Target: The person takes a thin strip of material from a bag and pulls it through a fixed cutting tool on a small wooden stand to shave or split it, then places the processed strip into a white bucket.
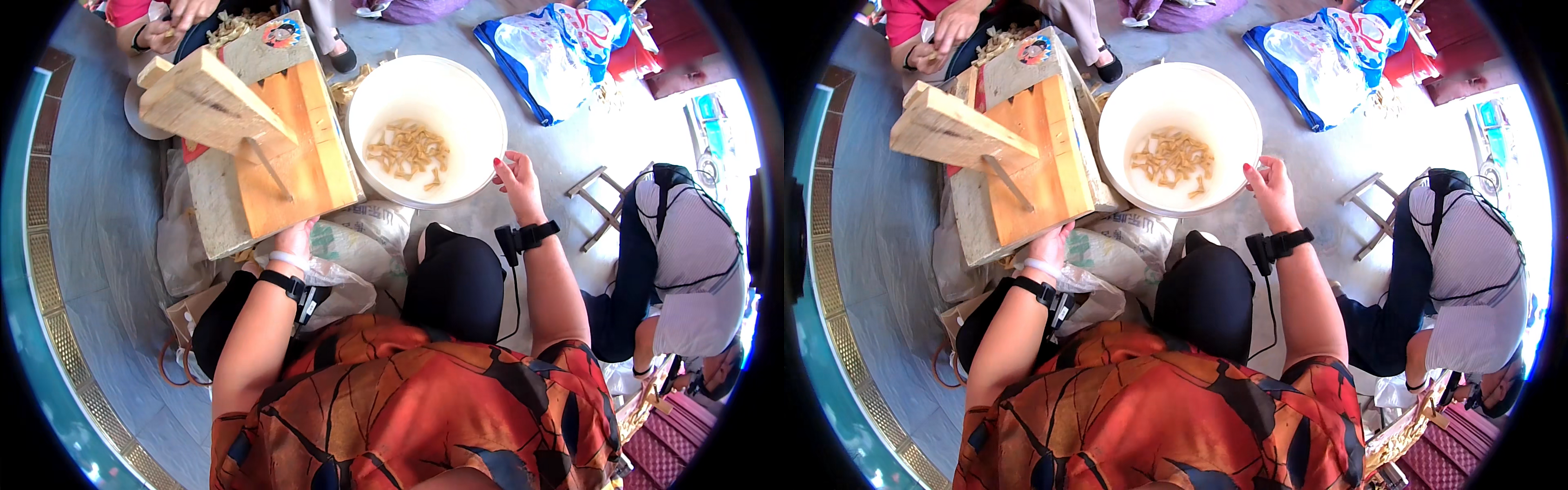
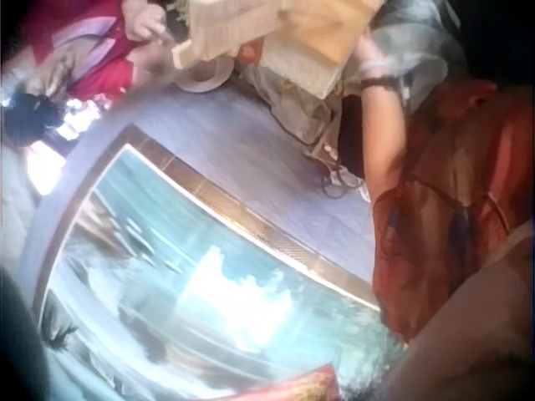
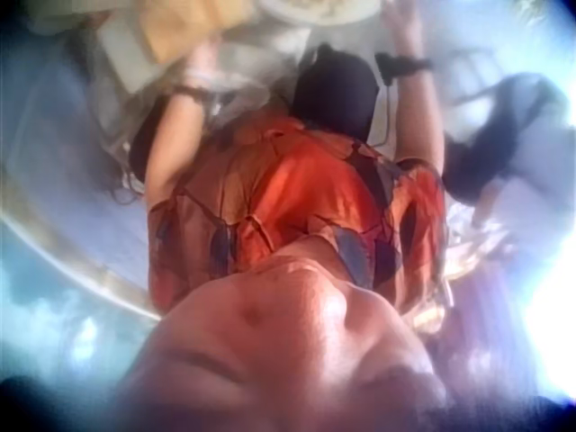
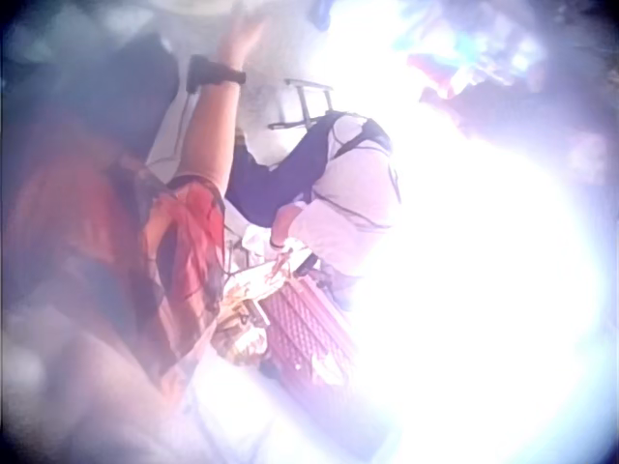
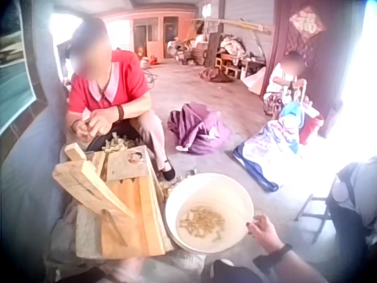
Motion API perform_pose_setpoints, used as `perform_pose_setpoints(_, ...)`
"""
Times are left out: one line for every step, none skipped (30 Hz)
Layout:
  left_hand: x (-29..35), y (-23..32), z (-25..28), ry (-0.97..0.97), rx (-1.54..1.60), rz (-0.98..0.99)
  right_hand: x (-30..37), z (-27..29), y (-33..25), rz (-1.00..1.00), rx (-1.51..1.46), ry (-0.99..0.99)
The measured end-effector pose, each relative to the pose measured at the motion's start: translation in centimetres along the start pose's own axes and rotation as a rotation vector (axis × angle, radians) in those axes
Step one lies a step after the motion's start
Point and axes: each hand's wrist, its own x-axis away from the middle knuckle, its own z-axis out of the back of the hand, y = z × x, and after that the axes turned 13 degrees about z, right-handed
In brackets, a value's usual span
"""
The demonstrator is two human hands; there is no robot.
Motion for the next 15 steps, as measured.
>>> perform_pose_setpoints(0.1,0.0,0.0,0.006,-0.053,-0.012,-0.3,-0.1,0.1,-0.003,0.092,-0.02)
perform_pose_setpoints(0.3,-0.1,0.0,0.012,-0.105,-0.024,-0.6,-0.2,0.3,-0.007,0.184,-0.041)
perform_pose_setpoints(0.5,-0.2,0.0,0.019,-0.157,-0.036,-1.0,-0.2,0.5,-0.011,0.276,-0.063)
perform_pose_setpoints(1.1,0.1,-0.3,0.055,-0.165,-0.026,-1.5,-0.3,1.1,-0.006,0.374,-0.105)
perform_pose_setpoints(0.9,0.0,-0.2,0.048,-0.187,-0.021,-1.6,-0.2,1.5,0.006,0.36,-0.105)
perform_pose_setpoints(0.6,-0.1,-0.1,0.041,-0.21,-0.017,-1.6,0.0,2.0,0.017,0.347,-0.105)
perform_pose_setpoints(0.9,0.1,-0.5,0.033,-0.23,-0.011,-1.6,0.1,2.3,0.029,0.336,-0.106)
perform_pose_setpoints(1.3,0.3,-0.8,0.013,-0.31,0.036,-1.6,0.1,3.3,0.071,0.407,-0.066)
perform_pose_setpoints(1.7,0.5,-1.1,-0.007,-0.391,0.084,-1.6,0.1,4.7,0.112,0.478,-0.025)
perform_pose_setpoints(2.5,0.8,-1.7,-0.026,-0.47,0.13,-1.6,0.0,5.3,0.155,0.548,0.015)
perform_pose_setpoints(3.3,0.8,-2.1,-0.115,-0.568,0.084,-1.5,-0.1,3.9,0.051,0.417,-0.03)
perform_pose_setpoints(4.2,0.5,-2.4,-0.204,-0.666,0.038,-1.3,0.2,2.4,-0.053,0.287,-0.075)
perform_pose_setpoints(4.9,0.3,-2.5,-0.298,-0.767,-0.007,-0.9,0.3,1.3,-0.159,0.155,-0.114)
perform_pose_setpoints(5.5,0.1,-2.6,-0.422,-0.948,-0.078,-0.3,0.3,1.3,-0.172,0.122,-0.101)
perform_pose_setpoints(6.4,0.1,-2.4,-0.486,-1.097,-0.06,0.6,0.3,1.4,-0.184,0.089,-0.087)
